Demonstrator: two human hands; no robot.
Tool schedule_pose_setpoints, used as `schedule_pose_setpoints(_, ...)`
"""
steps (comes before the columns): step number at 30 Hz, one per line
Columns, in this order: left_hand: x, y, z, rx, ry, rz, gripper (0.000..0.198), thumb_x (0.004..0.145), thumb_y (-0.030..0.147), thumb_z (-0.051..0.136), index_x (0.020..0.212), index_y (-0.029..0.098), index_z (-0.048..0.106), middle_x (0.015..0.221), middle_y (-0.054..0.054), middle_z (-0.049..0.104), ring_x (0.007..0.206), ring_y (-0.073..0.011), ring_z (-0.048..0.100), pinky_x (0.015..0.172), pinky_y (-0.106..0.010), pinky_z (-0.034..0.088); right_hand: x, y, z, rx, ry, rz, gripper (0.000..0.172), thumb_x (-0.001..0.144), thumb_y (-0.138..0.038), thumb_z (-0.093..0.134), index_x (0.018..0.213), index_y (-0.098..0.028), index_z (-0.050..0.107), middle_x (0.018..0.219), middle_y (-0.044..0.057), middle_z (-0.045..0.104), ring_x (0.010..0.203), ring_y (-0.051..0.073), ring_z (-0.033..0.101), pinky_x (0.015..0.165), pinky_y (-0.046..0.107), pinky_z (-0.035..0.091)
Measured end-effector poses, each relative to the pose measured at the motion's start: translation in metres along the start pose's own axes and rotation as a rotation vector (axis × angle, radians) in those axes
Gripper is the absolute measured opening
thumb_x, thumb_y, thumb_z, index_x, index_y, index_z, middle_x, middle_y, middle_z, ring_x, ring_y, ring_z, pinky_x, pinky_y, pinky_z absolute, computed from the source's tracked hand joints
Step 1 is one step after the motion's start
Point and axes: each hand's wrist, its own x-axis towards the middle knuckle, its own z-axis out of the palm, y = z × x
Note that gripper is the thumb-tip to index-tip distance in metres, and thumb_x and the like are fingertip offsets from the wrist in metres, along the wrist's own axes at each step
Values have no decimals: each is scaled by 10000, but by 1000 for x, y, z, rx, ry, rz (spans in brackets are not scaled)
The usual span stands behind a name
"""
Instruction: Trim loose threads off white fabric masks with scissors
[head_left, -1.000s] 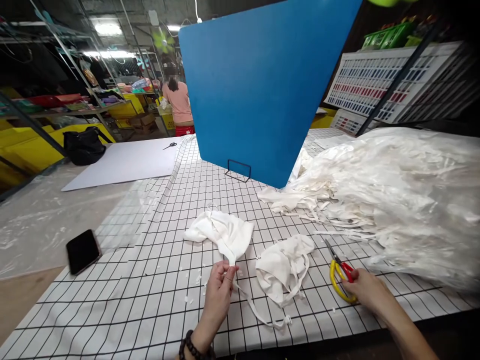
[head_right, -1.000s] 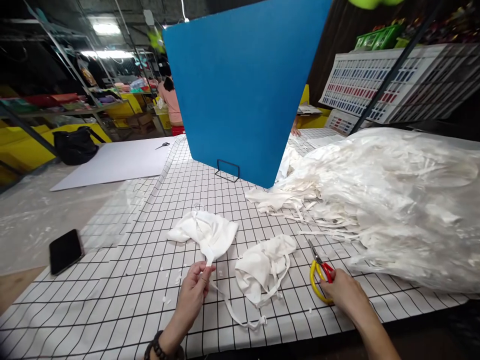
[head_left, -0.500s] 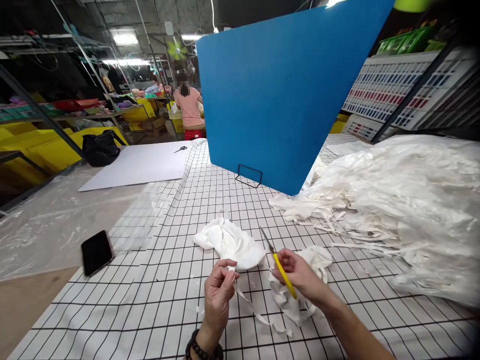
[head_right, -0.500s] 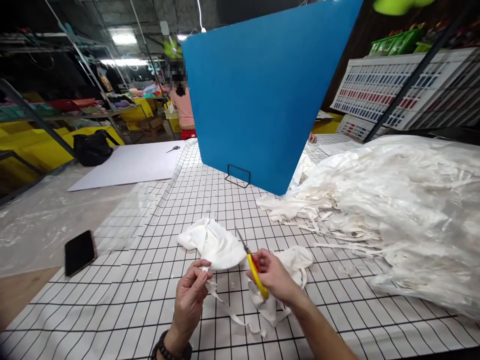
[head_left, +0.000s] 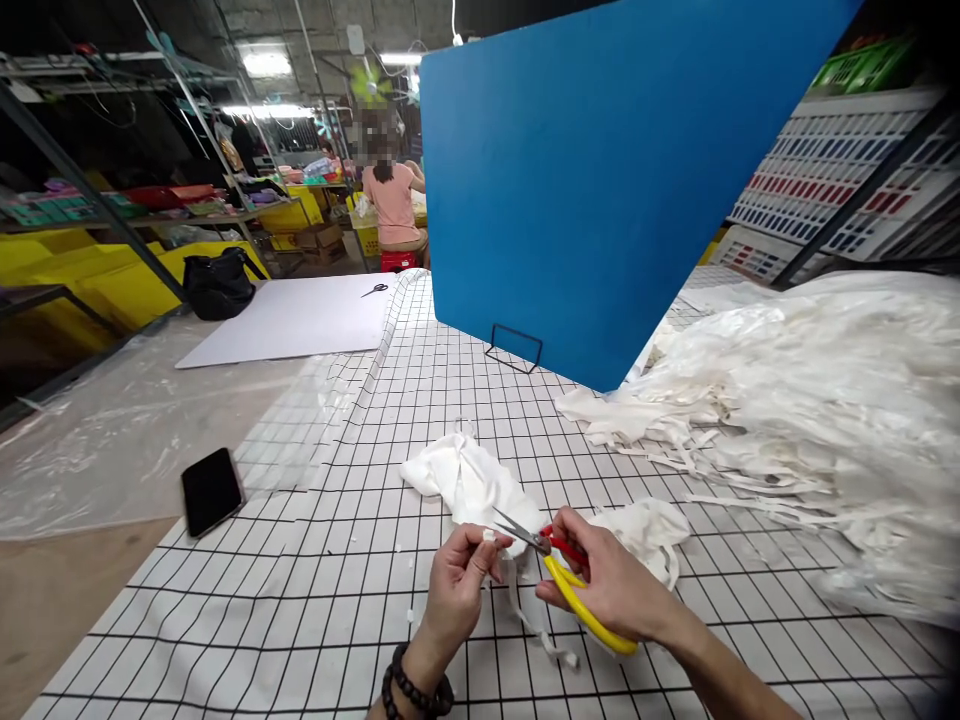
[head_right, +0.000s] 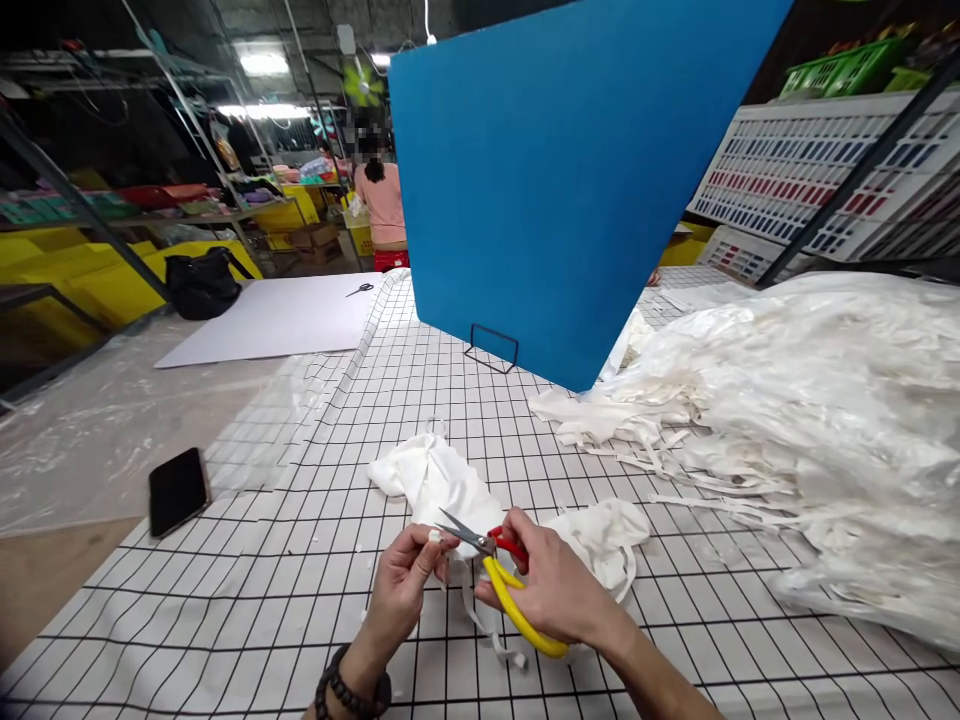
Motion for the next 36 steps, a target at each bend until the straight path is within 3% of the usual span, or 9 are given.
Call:
schedule_pose_setpoints(3, 0, 0, 2, 27, -23, -1, 260, 888, 444, 581, 810, 197, 606, 750, -32, 649, 567, -141, 560, 602, -280, 484, -3, -4, 1, -149, 26, -10, 444, 669, -485, 768, 845, -244, 440, 711, -47, 560, 605, 146, 482, 551, 250, 346)
schedule_pose_setpoints(9, 0, 1, 4, 57, -14, -25, 252, 863, 456, 608, 814, 209, 626, 708, -18, 620, 555, -142, 532, 561, -266, 462, -5, -5, 3, -214, 39, -22, 452, 673, -509, 764, 843, -246, 439, 738, -28, 597, 612, 170, 532, 553, 264, 363)
schedule_pose_setpoints(36, -4, -2, 8, 12, -86, -9, 246, 882, 390, 612, 781, 166, 632, 684, -17, 607, 556, -113, 501, 536, -229, 431, -13, -6, 6, -291, 84, -29, 347, 730, -420, 708, 802, -244, 419, 671, -44, 588, 586, 158, 504, 550, 249, 289)
